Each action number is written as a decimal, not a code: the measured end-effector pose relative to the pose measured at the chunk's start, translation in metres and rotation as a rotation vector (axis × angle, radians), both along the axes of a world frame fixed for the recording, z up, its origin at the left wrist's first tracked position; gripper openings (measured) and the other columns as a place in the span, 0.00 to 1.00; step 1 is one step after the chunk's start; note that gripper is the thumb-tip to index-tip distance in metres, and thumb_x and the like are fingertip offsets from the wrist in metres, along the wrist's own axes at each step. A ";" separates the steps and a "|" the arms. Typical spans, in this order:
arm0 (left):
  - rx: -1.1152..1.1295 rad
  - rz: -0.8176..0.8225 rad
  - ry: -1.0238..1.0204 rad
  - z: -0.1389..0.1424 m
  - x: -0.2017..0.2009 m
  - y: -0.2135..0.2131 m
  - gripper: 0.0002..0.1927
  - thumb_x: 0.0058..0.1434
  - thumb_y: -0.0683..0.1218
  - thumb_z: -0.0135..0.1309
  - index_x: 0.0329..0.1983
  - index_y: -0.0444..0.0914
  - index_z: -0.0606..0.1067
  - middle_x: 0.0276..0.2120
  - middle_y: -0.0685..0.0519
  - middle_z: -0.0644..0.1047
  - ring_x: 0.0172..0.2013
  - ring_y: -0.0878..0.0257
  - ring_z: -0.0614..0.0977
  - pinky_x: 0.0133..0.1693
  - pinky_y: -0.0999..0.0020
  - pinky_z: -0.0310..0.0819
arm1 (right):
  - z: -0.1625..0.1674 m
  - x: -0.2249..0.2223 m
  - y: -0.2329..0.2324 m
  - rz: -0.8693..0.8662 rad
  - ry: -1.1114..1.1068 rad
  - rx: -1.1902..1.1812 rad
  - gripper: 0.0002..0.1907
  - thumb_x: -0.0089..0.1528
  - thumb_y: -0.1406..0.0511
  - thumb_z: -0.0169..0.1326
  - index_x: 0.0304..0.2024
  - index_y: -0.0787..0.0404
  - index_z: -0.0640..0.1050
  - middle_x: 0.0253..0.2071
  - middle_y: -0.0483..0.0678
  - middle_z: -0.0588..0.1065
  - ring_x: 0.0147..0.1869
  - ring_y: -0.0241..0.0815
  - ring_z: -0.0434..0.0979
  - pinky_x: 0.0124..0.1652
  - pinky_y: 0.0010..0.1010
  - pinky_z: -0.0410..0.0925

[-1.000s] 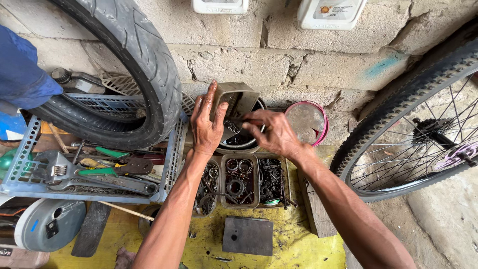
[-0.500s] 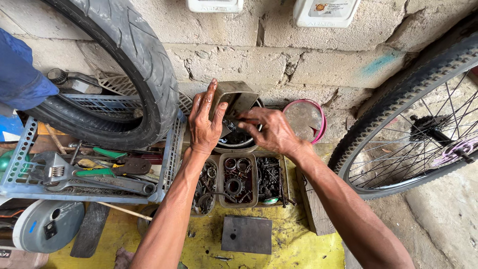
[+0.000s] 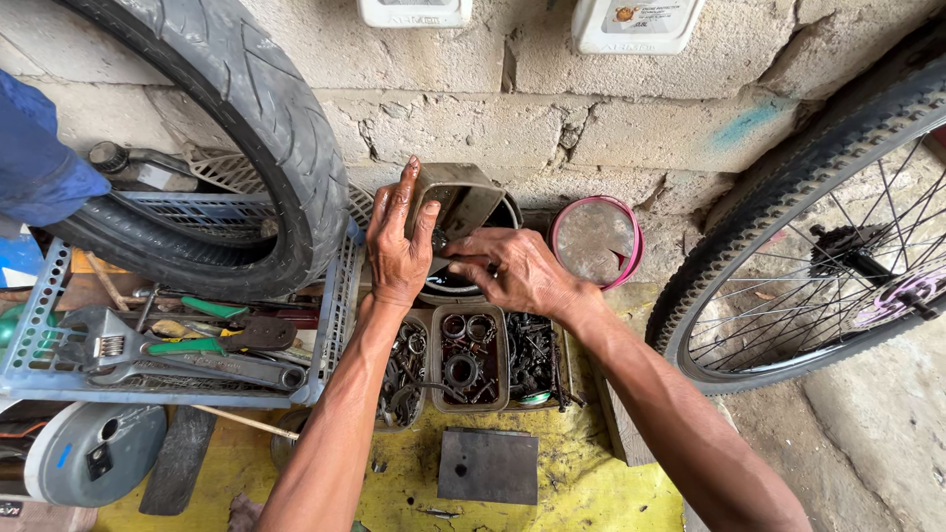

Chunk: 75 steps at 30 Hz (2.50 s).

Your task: The person holds a small metal container and scrubs its interior in a basin of dark cleaning liquid, repeatedly dipping and working the inside surfaces by hand. They then move to a clear plastic container and wipe it thoroughly with a rag, turning it while cleaning different sides.

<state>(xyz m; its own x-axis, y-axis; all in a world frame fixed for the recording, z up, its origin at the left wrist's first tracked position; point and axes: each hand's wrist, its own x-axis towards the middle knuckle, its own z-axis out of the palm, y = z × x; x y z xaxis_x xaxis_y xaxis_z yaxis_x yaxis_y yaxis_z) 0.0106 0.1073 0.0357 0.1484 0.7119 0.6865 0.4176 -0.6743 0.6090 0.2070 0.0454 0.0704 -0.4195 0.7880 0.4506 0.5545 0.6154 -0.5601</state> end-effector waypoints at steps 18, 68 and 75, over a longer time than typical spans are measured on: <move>-0.019 -0.001 -0.011 0.006 -0.001 -0.005 0.26 0.75 0.53 0.51 0.73 0.39 0.67 0.50 0.44 0.74 0.47 0.52 0.79 0.49 0.59 0.74 | -0.014 0.017 0.008 -0.081 0.029 0.179 0.11 0.66 0.64 0.60 0.47 0.64 0.82 0.41 0.55 0.82 0.39 0.51 0.85 0.38 0.40 0.79; 0.079 0.027 0.098 -0.010 0.000 0.005 0.29 0.71 0.49 0.58 0.73 0.41 0.67 0.48 0.46 0.72 0.45 0.51 0.77 0.48 0.59 0.74 | -0.025 0.040 0.022 -0.183 -0.162 -0.501 0.13 0.64 0.62 0.56 0.49 0.55 0.83 0.45 0.50 0.83 0.40 0.43 0.85 0.42 0.37 0.79; 0.048 0.069 0.062 -0.017 0.000 0.011 0.28 0.72 0.49 0.58 0.73 0.41 0.67 0.47 0.46 0.72 0.45 0.51 0.76 0.48 0.58 0.73 | -0.058 0.021 0.027 -0.319 -0.488 -0.457 0.12 0.68 0.64 0.51 0.51 0.53 0.82 0.45 0.48 0.83 0.36 0.45 0.83 0.36 0.38 0.78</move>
<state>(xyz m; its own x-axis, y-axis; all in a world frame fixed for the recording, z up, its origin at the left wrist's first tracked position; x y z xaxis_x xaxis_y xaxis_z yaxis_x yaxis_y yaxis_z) 0.0104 0.1181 0.0191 0.1433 0.6884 0.7110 0.4998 -0.6704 0.5484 0.2276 0.0719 0.0125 -0.2077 0.9695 -0.1304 0.9189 0.1476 -0.3659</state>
